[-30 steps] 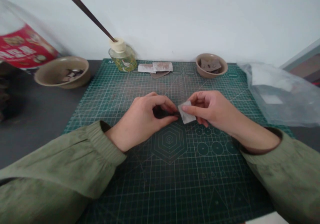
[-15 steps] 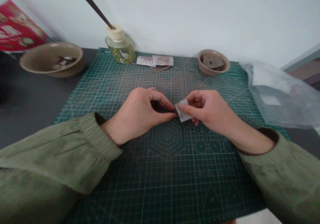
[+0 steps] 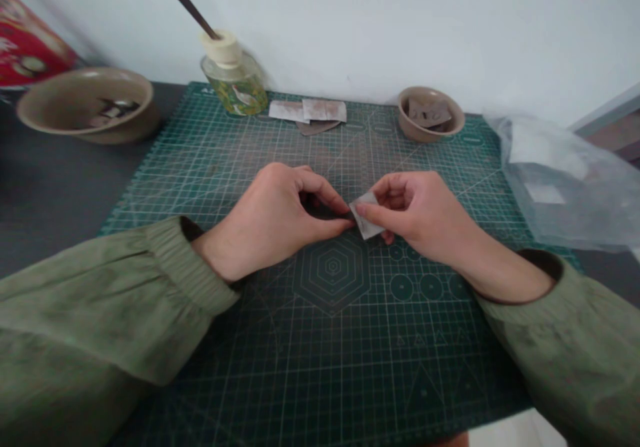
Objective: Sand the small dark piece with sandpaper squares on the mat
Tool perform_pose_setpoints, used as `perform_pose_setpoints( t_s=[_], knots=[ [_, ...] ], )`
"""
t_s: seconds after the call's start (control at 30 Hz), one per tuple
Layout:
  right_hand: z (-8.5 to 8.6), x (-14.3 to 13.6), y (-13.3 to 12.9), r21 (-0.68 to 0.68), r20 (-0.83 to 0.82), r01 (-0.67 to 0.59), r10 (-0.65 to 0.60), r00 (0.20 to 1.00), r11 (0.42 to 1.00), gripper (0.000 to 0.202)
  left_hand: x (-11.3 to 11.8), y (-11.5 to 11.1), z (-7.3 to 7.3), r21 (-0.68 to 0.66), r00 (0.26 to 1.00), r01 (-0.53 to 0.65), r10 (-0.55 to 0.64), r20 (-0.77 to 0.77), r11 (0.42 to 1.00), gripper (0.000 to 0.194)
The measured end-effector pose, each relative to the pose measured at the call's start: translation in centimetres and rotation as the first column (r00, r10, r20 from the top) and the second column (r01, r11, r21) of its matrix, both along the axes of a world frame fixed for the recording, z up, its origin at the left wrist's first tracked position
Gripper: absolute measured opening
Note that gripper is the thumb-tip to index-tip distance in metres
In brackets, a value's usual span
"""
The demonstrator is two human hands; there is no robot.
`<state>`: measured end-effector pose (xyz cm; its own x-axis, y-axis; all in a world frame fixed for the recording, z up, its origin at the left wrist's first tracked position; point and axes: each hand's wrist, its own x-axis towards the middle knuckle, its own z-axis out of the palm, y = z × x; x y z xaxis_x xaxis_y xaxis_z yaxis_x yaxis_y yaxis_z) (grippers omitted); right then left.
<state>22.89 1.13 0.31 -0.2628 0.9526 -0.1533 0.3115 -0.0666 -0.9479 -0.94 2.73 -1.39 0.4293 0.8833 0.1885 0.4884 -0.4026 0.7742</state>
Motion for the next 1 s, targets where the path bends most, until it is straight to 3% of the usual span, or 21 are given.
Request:
perform_pose_setpoints(
  t_s=[0.37, 0.77, 1.0],
  knots=[
    [-0.16, -0.50, 0.13, -0.035, -0.044, 0.017, -0.019, 0.999, 0.999, 0.029, 0.09, -0.07, 0.80, -0.046, 0.998, 0.006, -0.009, -0.060, 0.999, 0.008],
    [-0.28, -0.52, 0.07, -0.033, -0.069, 0.007, -0.009, 0.998, 0.999, 0.018, -0.13, -0.05, 0.41, -0.054, 0.998, -0.018, 0.015, -0.059, 0.998, 0.012],
    [-0.25, -0.36, -0.06, -0.033, -0.087, 0.010, -0.013, 0.996, 0.999, 0.023, -0.19, 0.00, 0.23, -0.065, 0.996, -0.042, 0.037, -0.078, 0.997, 0.014]
  ],
)
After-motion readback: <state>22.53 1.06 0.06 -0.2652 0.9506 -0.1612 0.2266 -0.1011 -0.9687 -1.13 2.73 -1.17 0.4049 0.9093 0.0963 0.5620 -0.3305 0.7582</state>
